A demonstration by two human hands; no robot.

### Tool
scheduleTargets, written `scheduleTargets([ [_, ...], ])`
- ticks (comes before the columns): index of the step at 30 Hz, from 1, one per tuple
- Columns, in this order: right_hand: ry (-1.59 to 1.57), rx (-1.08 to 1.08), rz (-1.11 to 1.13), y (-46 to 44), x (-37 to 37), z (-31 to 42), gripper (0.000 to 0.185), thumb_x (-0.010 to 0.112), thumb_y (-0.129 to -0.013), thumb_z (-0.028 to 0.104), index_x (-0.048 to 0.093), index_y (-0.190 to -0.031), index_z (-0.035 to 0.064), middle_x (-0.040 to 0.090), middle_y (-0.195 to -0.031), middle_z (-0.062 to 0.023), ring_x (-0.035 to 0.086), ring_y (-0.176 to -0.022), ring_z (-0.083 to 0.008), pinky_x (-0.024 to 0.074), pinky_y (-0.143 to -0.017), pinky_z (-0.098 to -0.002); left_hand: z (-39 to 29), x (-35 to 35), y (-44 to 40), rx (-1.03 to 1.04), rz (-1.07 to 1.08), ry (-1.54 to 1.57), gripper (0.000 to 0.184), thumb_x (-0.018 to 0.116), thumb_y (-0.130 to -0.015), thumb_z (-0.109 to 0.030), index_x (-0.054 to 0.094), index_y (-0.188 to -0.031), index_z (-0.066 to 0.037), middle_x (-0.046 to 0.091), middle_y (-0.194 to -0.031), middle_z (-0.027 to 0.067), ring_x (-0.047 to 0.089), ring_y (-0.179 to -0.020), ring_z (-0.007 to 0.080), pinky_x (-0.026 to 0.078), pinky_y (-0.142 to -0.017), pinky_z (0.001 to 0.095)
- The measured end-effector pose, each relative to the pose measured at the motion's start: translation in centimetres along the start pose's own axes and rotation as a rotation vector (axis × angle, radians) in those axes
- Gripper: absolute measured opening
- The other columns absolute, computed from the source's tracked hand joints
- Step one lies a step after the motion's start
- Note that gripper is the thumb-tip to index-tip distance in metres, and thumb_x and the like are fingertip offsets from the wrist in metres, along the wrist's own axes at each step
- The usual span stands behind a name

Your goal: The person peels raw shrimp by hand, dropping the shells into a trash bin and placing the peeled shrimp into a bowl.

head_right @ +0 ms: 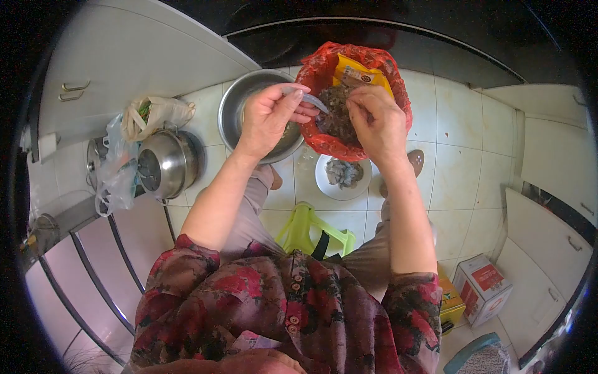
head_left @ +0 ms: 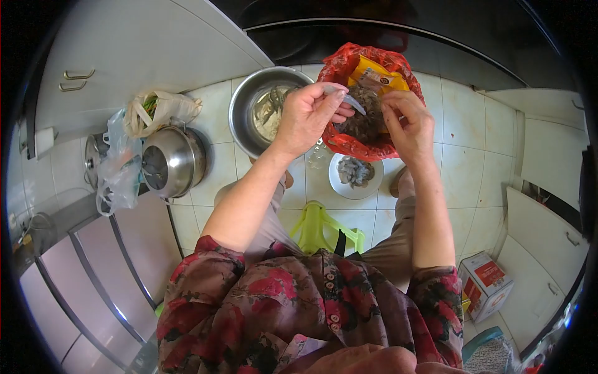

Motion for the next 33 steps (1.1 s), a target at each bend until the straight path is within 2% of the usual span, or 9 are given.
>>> scheduleTargets([
  [3, 0.026, 0.081, 0.017, -0.1, 0.4, -0.3, 0.013, 0.060, -0.080, -0.002, 0.066, -0.091, 0.0023, 0.066, -0.096, -0.0109, 0.065, -0.084, -0.0240, 0.0511, -0.067, -0.0300, -0.2, 0.0, 0.0, 0.006, -0.033, 0.057, 0.026, 0.057, -0.096, -0.018, 0.061, -0.108, 0.005, 0.068, -0.089, 0.0118, 0.069, -0.080, 0.0177, 0.057, -0.069, 0.0274],
  [10, 0.041, -0.024, 0.013, -0.3, 0.8, -0.2, 0.009, 0.062, -0.081, 0.004, 0.066, -0.089, 0.0021, 0.065, -0.089, -0.0141, 0.064, -0.085, -0.0311, 0.0510, -0.074, -0.0361, 0.0, -0.1, 0.2, -0.001, -0.016, 0.021, 0.025, 0.057, -0.096, -0.017, 0.061, -0.107, 0.005, 0.068, -0.089, 0.0110, 0.069, -0.079, 0.0163, 0.057, -0.069, 0.0270],
  [17, 0.117, 0.064, 0.075, 0.3, 0.3, -2.3, 0.018, 0.066, -0.077, 0.003, 0.066, -0.095, 0.0018, 0.066, -0.089, -0.0149, 0.064, -0.080, -0.0325, 0.0516, -0.070, -0.0362, 3.7, 4.0, 2.4, -0.216, 0.337, -0.237, 0.024, 0.060, -0.092, -0.015, 0.062, -0.110, 0.001, 0.069, -0.092, 0.0097, 0.068, -0.080, 0.0157, 0.055, -0.073, 0.0276],
  [19, 0.077, 0.133, 0.099, 0.1, 0.3, -1.5, 0.019, 0.065, -0.078, 0.002, 0.066, -0.097, 0.0020, 0.066, -0.089, -0.0152, 0.064, -0.080, -0.0334, 0.0517, -0.071, -0.0371, 4.5, 6.1, 3.6, -0.155, 0.574, -0.551, 0.034, 0.065, -0.086, -0.013, 0.059, -0.117, 0.000, 0.068, -0.098, 0.0134, 0.068, -0.081, 0.0197, 0.054, -0.077, 0.0310],
  [21, 0.037, 0.204, 0.126, 0.5, 0.6, -2.1, 0.021, 0.064, -0.078, 0.002, 0.066, -0.099, 0.0023, 0.066, -0.090, -0.0156, 0.064, -0.080, -0.0343, 0.0518, -0.072, -0.0379, 5.4, 6.6, 4.6, -0.181, 0.598, -0.514, 0.045, 0.067, -0.081, -0.012, 0.056, -0.123, -0.001, 0.067, -0.107, 0.0161, 0.068, -0.084, 0.0228, 0.053, -0.080, 0.0329],
  [24, 0.113, -0.018, 0.042, 0.7, 0.6, -2.1, 0.023, 0.060, -0.079, 0.001, 0.066, -0.101, 0.0035, 0.066, -0.090, -0.0158, 0.064, -0.081, -0.0364, 0.0519, -0.075, -0.0403, 5.3, 5.9, 3.8, -0.115, 0.626, -0.668, 0.045, 0.067, -0.082, -0.013, 0.056, -0.125, -0.002, 0.066, -0.110, 0.0171, 0.068, -0.085, 0.0201, 0.053, -0.078, 0.0326],
  [27, 0.159, 0.025, 0.085, 0.7, 1.1, -2.6, 0.024, 0.057, -0.080, 0.001, 0.067, -0.102, 0.0045, 0.067, -0.089, -0.0156, 0.064, -0.085, -0.0381, 0.0515, -0.079, -0.0419, 2.4, 2.2, 1.6, -0.189, 0.422, -0.573, 0.041, 0.064, -0.086, -0.014, 0.056, -0.125, -0.003, 0.067, -0.110, 0.0123, 0.067, -0.088, 0.0160, 0.053, -0.076, 0.0283],
  [29, 0.174, 0.082, 0.087, 0.9, 1.5, -3.2, 0.023, 0.061, -0.080, 0.005, 0.067, -0.102, 0.0051, 0.066, -0.086, -0.0158, 0.064, -0.080, -0.0346, 0.0516, -0.074, -0.0405, -0.2, -1.3, 0.8, -0.049, 0.240, -0.377, 0.036, 0.061, -0.091, -0.017, 0.058, -0.124, -0.005, 0.067, -0.111, 0.0094, 0.067, -0.090, 0.0156, 0.053, -0.077, 0.0273],
  [33, 0.207, 0.147, 0.189, 0.7, 2.3, -2.1, 0.024, 0.065, -0.079, 0.011, 0.067, -0.103, 0.0062, 0.066, -0.084, -0.0161, 0.063, -0.074, -0.0299, 0.0509, -0.069, -0.0391, -3.7, -8.3, 0.9, -0.108, -0.029, -0.137, 0.034, 0.057, -0.095, -0.022, 0.057, -0.124, -0.003, 0.067, -0.110, 0.0100, 0.066, -0.091, 0.0153, 0.053, -0.077, 0.0272],
])
Point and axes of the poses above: each hand's wrist, its own y-axis away from the middle knuckle, its own x-axis out of the palm, z = x × y, the point moved 7 cm from there along -y, towards the middle knuckle
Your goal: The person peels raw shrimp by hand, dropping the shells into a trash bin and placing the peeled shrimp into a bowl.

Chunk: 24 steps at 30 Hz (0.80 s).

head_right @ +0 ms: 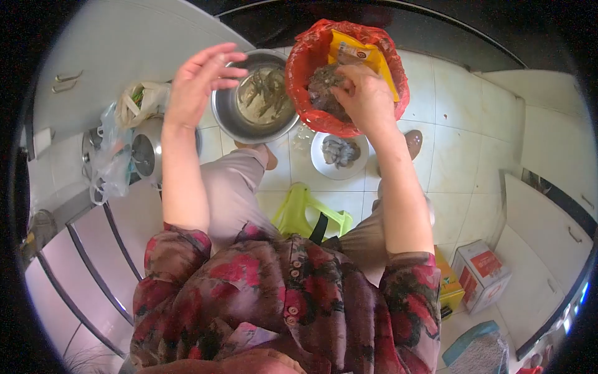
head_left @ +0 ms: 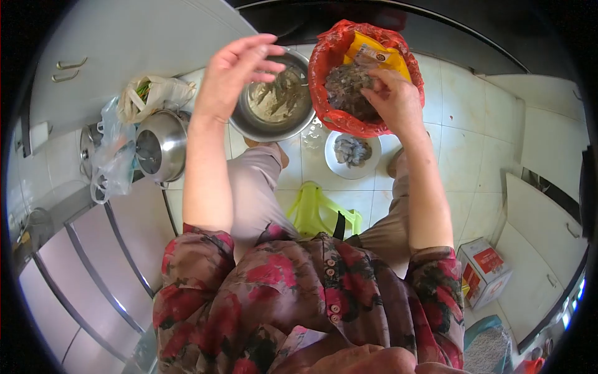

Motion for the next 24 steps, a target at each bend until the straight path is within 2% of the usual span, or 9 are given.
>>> scheduleTargets([
  [3, 0.015, -0.075, -0.028, 0.1, 0.2, 0.7, 0.028, 0.068, -0.077, 0.013, 0.067, -0.104, 0.0073, 0.065, -0.083, -0.0154, 0.061, -0.068, -0.0265, 0.0496, -0.065, -0.0379, 1.7, -3.5, -0.1, -0.052, -0.064, -0.009, 0.034, 0.057, -0.095, -0.023, 0.058, -0.122, -0.003, 0.067, -0.108, 0.0099, 0.066, -0.088, 0.0148, 0.054, -0.074, 0.0257],
  [5, 0.045, 0.109, 0.018, 0.2, 0.7, -0.5, 0.030, 0.066, -0.078, 0.009, 0.066, -0.108, 0.0086, 0.066, -0.092, -0.0143, 0.064, -0.077, -0.0299, 0.0507, -0.070, -0.0387, 5.3, -5.1, -0.6, -0.173, -0.004, -0.075, 0.032, 0.058, -0.094, -0.023, 0.060, -0.119, -0.003, 0.067, -0.105, 0.0082, 0.067, -0.084, 0.0144, 0.054, -0.070, 0.0242],
  [8, 0.025, 0.005, -0.043, 0.3, 1.3, -0.5, 0.035, 0.061, -0.077, 0.003, 0.065, -0.111, 0.0090, 0.066, -0.100, -0.0151, 0.064, -0.089, -0.0332, 0.0513, -0.077, -0.0395, 12.6, -7.3, -0.3, -0.389, -0.015, -0.048, 0.030, 0.058, -0.094, -0.022, 0.061, -0.118, -0.005, 0.067, -0.103, 0.0073, 0.067, -0.083, 0.0139, 0.054, -0.069, 0.0246],
  [9, 0.011, -0.038, 0.041, 0.3, 1.7, -0.3, 0.039, 0.057, -0.077, -0.001, 0.064, -0.114, 0.0080, 0.063, -0.112, -0.0160, 0.062, -0.099, -0.0352, 0.0507, -0.085, -0.0403, 15.0, -8.1, -0.6, -0.390, -0.026, -0.046, 0.030, 0.058, -0.094, -0.022, 0.061, -0.118, -0.005, 0.067, -0.103, 0.0073, 0.067, -0.083, 0.0139, 0.054, -0.069, 0.0246],
  [11, 0.035, -0.034, 0.057, 0.7, 2.3, 0.1, 0.039, 0.056, -0.077, -0.002, 0.063, -0.115, 0.0067, 0.061, -0.116, -0.0158, 0.062, -0.100, -0.0356, 0.0503, -0.086, -0.0405, 21.1, -9.9, -0.9, -0.500, -0.081, -0.153, 0.034, 0.059, -0.093, -0.028, 0.060, -0.118, -0.005, 0.067, -0.106, 0.0080, 0.066, -0.086, 0.0140, 0.054, -0.069, 0.0252],
  [15, 0.043, -0.026, 0.114, 0.7, 2.9, -0.2, 0.037, 0.058, -0.078, -0.002, 0.062, -0.114, 0.0033, 0.058, -0.122, -0.0138, 0.063, -0.098, -0.0339, 0.0548, -0.080, -0.0377, 30.6, -11.4, -1.4, -0.518, -0.197, -0.343, 0.036, 0.060, -0.091, -0.028, 0.061, -0.118, -0.005, 0.067, -0.106, 0.0126, 0.067, -0.090, 0.0221, 0.054, -0.074, 0.0313],
  [17, -0.010, 0.059, 0.161, 0.5, 3.2, -0.4, 0.036, 0.059, -0.079, -0.002, 0.062, -0.114, 0.0029, 0.059, -0.120, -0.0135, 0.063, -0.097, -0.0321, 0.0565, -0.075, -0.0359, 31.9, -11.3, -2.5, -0.240, -0.136, -0.960, 0.038, 0.062, -0.088, -0.030, 0.062, -0.118, -0.006, 0.066, -0.108, 0.0185, 0.065, -0.098, 0.0317, 0.052, -0.083, 0.0381],
  [22, 0.019, 0.108, 0.165, 0.1, 3.5, -0.4, 0.030, 0.058, -0.083, -0.003, 0.063, -0.112, 0.0006, 0.059, -0.118, -0.0143, 0.065, -0.094, -0.0268, 0.0576, -0.071, -0.0320, 38.2, -9.5, -4.3, -0.415, -0.018, -0.919, 0.037, 0.063, -0.086, -0.029, 0.065, -0.112, -0.003, 0.063, -0.114, 0.0207, 0.061, -0.104, 0.0368, 0.049, -0.089, 0.0416],
  [24, 0.021, 0.111, 0.179, -0.1, 3.8, -0.2, 0.029, 0.057, -0.083, -0.003, 0.063, -0.112, 0.0002, 0.059, -0.118, -0.0150, 0.065, -0.093, -0.0268, 0.0574, -0.071, -0.0317, 45.8, -6.9, -5.1, -0.225, 0.321, -1.269, 0.036, 0.055, -0.088, -0.017, 0.057, -0.122, -0.005, 0.060, -0.118, 0.0229, 0.061, -0.105, 0.0338, 0.048, -0.092, 0.0408],
])
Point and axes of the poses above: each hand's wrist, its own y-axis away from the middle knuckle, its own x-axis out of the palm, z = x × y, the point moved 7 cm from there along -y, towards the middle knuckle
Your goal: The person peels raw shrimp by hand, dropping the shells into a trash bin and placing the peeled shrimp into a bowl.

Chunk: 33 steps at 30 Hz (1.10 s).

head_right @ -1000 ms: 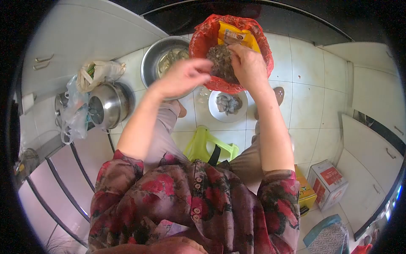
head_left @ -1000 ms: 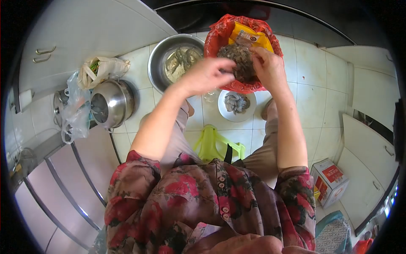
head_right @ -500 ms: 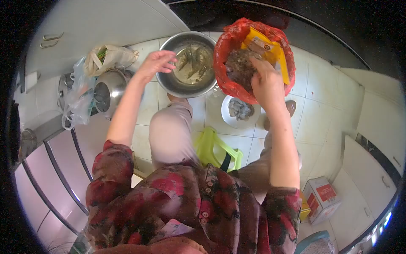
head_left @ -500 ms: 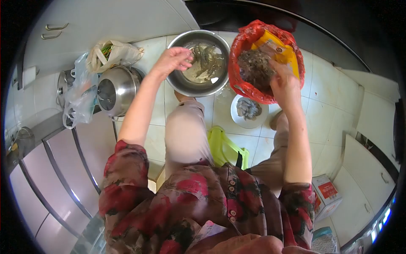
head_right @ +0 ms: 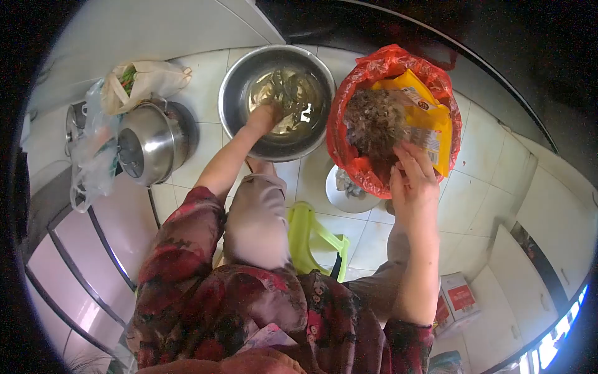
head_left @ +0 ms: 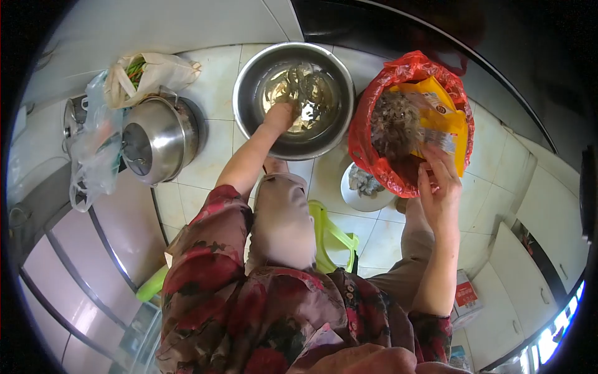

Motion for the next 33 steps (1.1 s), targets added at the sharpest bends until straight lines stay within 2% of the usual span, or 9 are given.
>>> scheduleTargets([
  [1, -0.003, -0.001, 0.002, -0.1, 0.2, 0.0, 0.029, 0.057, -0.084, -0.003, 0.063, -0.112, -0.0003, 0.058, -0.119, -0.0157, 0.065, -0.093, -0.0267, 0.0572, -0.071, -0.0314, -3.4, -5.7, 3.2, -0.084, -0.139, 0.135, 0.036, 0.054, -0.088, -0.017, 0.053, -0.120, 0.000, 0.057, -0.120, 0.0215, 0.062, -0.101, 0.0365, 0.051, -0.086, 0.0417],
  [4, 0.059, -0.004, 0.030, -0.4, 0.7, -0.2, 0.028, 0.057, -0.085, -0.002, 0.062, -0.112, -0.0007, 0.058, -0.119, -0.0162, 0.065, -0.092, -0.0270, 0.0569, -0.072, -0.0322, -4.4, -3.7, 3.1, -0.132, 0.049, 0.024, 0.035, 0.047, -0.089, -0.006, 0.049, -0.124, -0.003, 0.058, -0.118, 0.0211, 0.064, -0.101, 0.0321, 0.053, -0.082, 0.0415],
  [10, 0.033, 0.069, 0.078, -1.3, 1.4, -0.2, 0.025, 0.057, -0.085, -0.001, 0.063, -0.109, -0.0011, 0.057, -0.120, -0.0170, 0.064, -0.093, -0.0304, 0.0562, -0.073, -0.0334, -2.9, -3.0, 2.7, -0.144, 0.204, -0.013, 0.031, 0.043, -0.092, -0.010, 0.052, -0.120, -0.005, 0.064, -0.111, 0.0193, 0.064, -0.102, 0.0318, 0.053, -0.082, 0.0401],
  [15, 0.133, -0.079, -0.050, -2.2, 0.1, -1.0, 0.014, 0.057, -0.086, 0.001, 0.063, -0.097, -0.0032, 0.061, -0.110, -0.0192, 0.063, -0.087, -0.0341, 0.0533, -0.073, -0.0368, -1.6, -6.2, 5.7, -0.228, -0.079, 0.459, 0.027, 0.048, -0.094, -0.024, 0.060, -0.107, -0.003, 0.067, -0.103, 0.0188, 0.068, -0.091, 0.0266, 0.053, -0.078, 0.0398],
  [17, 0.192, -0.183, -0.117, -2.0, -0.8, -0.7, 0.010, 0.057, -0.086, 0.002, 0.063, -0.092, -0.0035, 0.063, -0.103, -0.0198, 0.063, -0.084, -0.0348, 0.0520, -0.072, -0.0385, -1.0, -6.1, 7.0, -0.396, -0.007, 1.028, 0.026, 0.049, -0.096, -0.027, 0.060, -0.102, -0.004, 0.066, -0.092, 0.0120, 0.066, -0.075, 0.0204, 0.053, -0.065, 0.0347],
  [19, 0.064, 0.080, -0.154, -1.8, -1.3, -1.9, 0.010, 0.060, -0.087, 0.007, 0.062, -0.087, -0.0029, 0.064, -0.089, -0.0194, 0.062, -0.076, -0.0341, 0.0488, -0.069, -0.0406, -1.8, -7.7, 8.7, -0.450, -0.002, 1.354, 0.027, 0.050, -0.097, -0.030, 0.059, -0.096, -0.005, 0.064, -0.080, 0.0051, 0.062, -0.062, 0.0135, 0.051, -0.053, 0.0280],
  [23, 0.023, 0.069, -0.173, -1.1, -2.0, -2.3, 0.017, 0.066, -0.085, 0.016, 0.064, -0.090, -0.0002, 0.064, -0.083, -0.0176, 0.061, -0.069, -0.0333, 0.0480, -0.066, -0.0411, -3.0, -13.7, 11.6, -0.375, -0.016, 1.281, 0.026, 0.051, -0.096, -0.029, 0.058, -0.095, -0.004, 0.062, -0.076, 0.0051, 0.061, -0.058, 0.0144, 0.051, -0.052, 0.0283],
  [28, 0.104, 0.023, -0.183, 0.3, -2.9, -2.5, 0.029, 0.067, -0.082, 0.020, 0.065, -0.105, 0.0027, 0.066, -0.087, -0.0175, 0.064, -0.072, -0.0328, 0.0505, -0.070, -0.0427, -5.9, -21.6, 14.3, -0.232, -0.106, 0.780, 0.025, 0.051, -0.095, -0.027, 0.057, -0.094, -0.002, 0.060, -0.074, 0.0051, 0.059, -0.055, 0.0140, 0.049, -0.050, 0.0286],
  [33, 0.046, -0.127, -0.265, 1.5, -4.6, -1.8, 0.024, 0.065, -0.082, 0.016, 0.066, -0.101, 0.0017, 0.067, -0.093, -0.0197, 0.064, -0.080, -0.0357, 0.0509, -0.073, -0.0424, -11.3, -28.2, 16.5, -0.211, -0.171, 1.050, 0.025, 0.052, -0.096, -0.026, 0.058, -0.101, -0.003, 0.063, -0.083, 0.0068, 0.063, -0.063, 0.0159, 0.052, -0.055, 0.0281],
])
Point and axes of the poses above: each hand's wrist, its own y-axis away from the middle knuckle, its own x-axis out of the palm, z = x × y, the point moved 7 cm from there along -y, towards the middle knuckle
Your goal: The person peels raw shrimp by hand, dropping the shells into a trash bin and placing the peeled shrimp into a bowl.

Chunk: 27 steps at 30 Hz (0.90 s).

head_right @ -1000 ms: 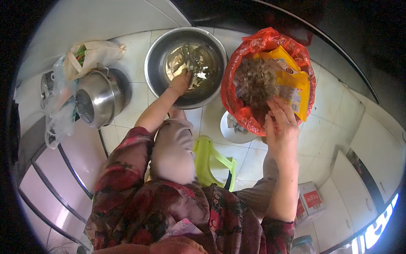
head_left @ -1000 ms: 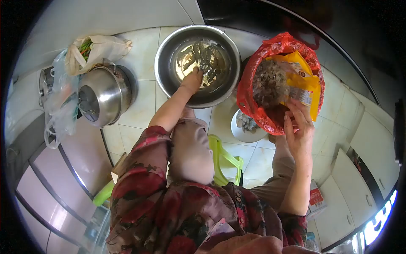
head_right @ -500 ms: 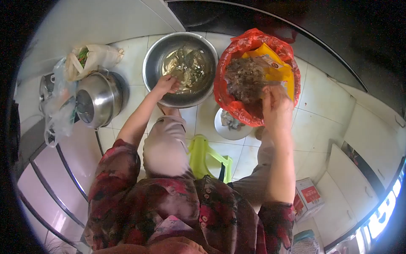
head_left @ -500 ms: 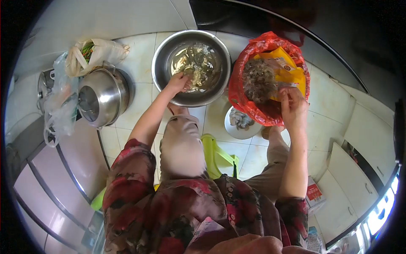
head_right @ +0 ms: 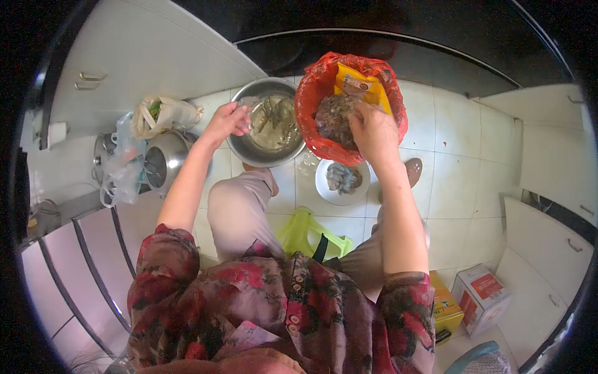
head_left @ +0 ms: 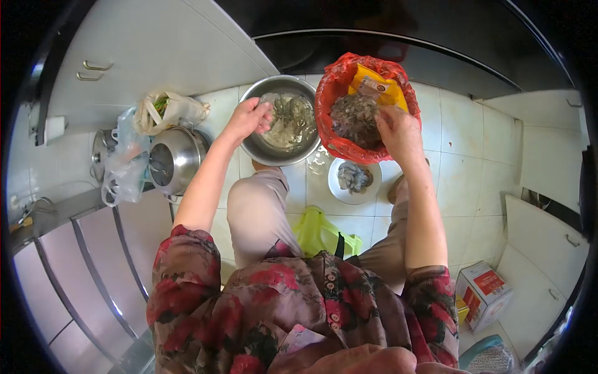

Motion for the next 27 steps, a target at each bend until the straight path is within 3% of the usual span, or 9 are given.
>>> scheduleTargets([
  [5, -0.146, -0.059, -0.070, 0.6, -1.8, 1.8, 0.023, 0.066, -0.082, 0.015, 0.066, -0.099, 0.0008, 0.067, -0.091, -0.0186, 0.065, -0.079, -0.0339, 0.0516, -0.072, -0.0407, -6.8, 5.2, 2.7, 0.028, 0.084, 0.354, 0.030, 0.056, -0.096, -0.029, 0.057, -0.111, -0.002, 0.066, -0.103, 0.0122, 0.067, -0.085, 0.0203, 0.055, -0.072, 0.0313],
  [9, -0.359, -0.075, -0.076, 0.9, -1.0, 3.4, 0.027, 0.070, -0.080, 0.016, 0.066, -0.103, 0.0024, 0.067, -0.091, -0.0152, 0.065, -0.074, -0.0276, 0.0523, -0.067, -0.0370, -10.3, 12.9, 2.7, 0.101, 0.268, 0.872, 0.032, 0.058, -0.094, -0.024, 0.056, -0.117, -0.001, 0.059, -0.124, 0.0182, 0.061, -0.110, 0.0254, 0.050, -0.090, 0.0392],
  [11, -0.344, -0.126, -0.071, 1.0, -1.1, 4.1, 0.031, 0.069, -0.081, 0.019, 0.064, -0.108, 0.0043, 0.066, -0.094, -0.0136, 0.065, -0.074, -0.0282, 0.0521, -0.067, -0.0377, -10.8, 16.5, 2.5, 0.073, 0.373, 1.000, 0.027, 0.053, -0.097, -0.024, 0.058, -0.116, -0.006, 0.061, -0.119, 0.0102, 0.061, -0.100, 0.0199, 0.052, -0.086, 0.0404],
  [16, -0.028, -0.097, -0.134, 0.6, -1.3, 2.5, 0.030, 0.067, -0.082, 0.023, 0.064, -0.107, 0.0063, 0.065, -0.094, -0.0131, 0.065, -0.084, -0.0305, 0.0522, -0.071, -0.0404, -10.3, 21.0, 2.2, 0.031, 0.503, 1.126, 0.025, 0.048, -0.099, -0.023, 0.057, -0.117, -0.009, 0.061, -0.114, 0.0057, 0.061, -0.098, 0.0156, 0.051, -0.084, 0.0352],
  [20, -0.049, -0.095, -0.130, -0.3, -0.8, 1.5, 0.031, 0.065, -0.079, 0.009, 0.063, -0.109, 0.0018, 0.065, -0.094, -0.0182, 0.063, -0.085, -0.0352, 0.0511, -0.073, -0.0405, -11.4, 20.7, 2.3, 0.009, 0.463, 1.115, 0.029, 0.045, -0.100, -0.023, 0.053, -0.123, -0.008, 0.063, -0.105, 0.0068, 0.062, -0.098, 0.0170, 0.051, -0.083, 0.0364],
  [23, -0.241, -0.105, -0.215, -0.9, -1.8, 0.8, 0.026, 0.060, -0.084, 0.007, 0.062, -0.109, -0.0007, 0.066, -0.084, -0.0135, 0.064, -0.073, -0.0263, 0.0503, -0.066, -0.0338, -12.0, 18.8, 1.3, 0.062, 0.371, 0.863, 0.028, 0.049, -0.098, -0.022, 0.055, -0.120, -0.006, 0.064, -0.101, 0.0059, 0.065, -0.089, 0.0166, 0.052, -0.078, 0.0344],
  [25, -0.713, 0.288, 0.101, -1.1, -0.3, -0.5, 0.020, 0.057, -0.086, 0.008, 0.064, -0.100, -0.0024, 0.065, -0.077, -0.0080, 0.060, -0.063, -0.0162, 0.0483, -0.060, -0.0280, -12.6, 16.4, 0.9, 0.267, 0.227, 0.188, 0.026, 0.054, -0.096, -0.028, 0.060, -0.111, -0.007, 0.064, -0.099, 0.0043, 0.065, -0.085, 0.0175, 0.053, -0.073, 0.0348],
  [26, -0.813, 0.320, 0.103, -1.2, -0.4, 0.0, 0.020, 0.056, -0.088, 0.010, 0.064, -0.098, -0.0049, 0.061, -0.071, -0.0037, 0.052, -0.057, -0.0081, 0.0447, -0.057, -0.0230, -12.7, 14.5, 0.2, 0.423, 0.009, -0.194, 0.027, 0.062, -0.090, -0.026, 0.060, -0.107, -0.005, 0.064, -0.094, 0.0076, 0.065, -0.079, 0.0226, 0.053, -0.068, 0.0353],
  [27, -0.810, 0.321, 0.107, -1.2, -0.4, -0.1, 0.020, 0.056, -0.088, 0.010, 0.064, -0.098, -0.0049, 0.061, -0.071, -0.0037, 0.052, -0.057, -0.0081, 0.0447, -0.057, -0.0230, -13.1, 14.4, 0.4, 0.421, 0.008, -0.189, 0.027, 0.062, -0.090, -0.026, 0.060, -0.107, -0.005, 0.064, -0.094, 0.0076, 0.065, -0.079, 0.0226, 0.053, -0.068, 0.0353],
])
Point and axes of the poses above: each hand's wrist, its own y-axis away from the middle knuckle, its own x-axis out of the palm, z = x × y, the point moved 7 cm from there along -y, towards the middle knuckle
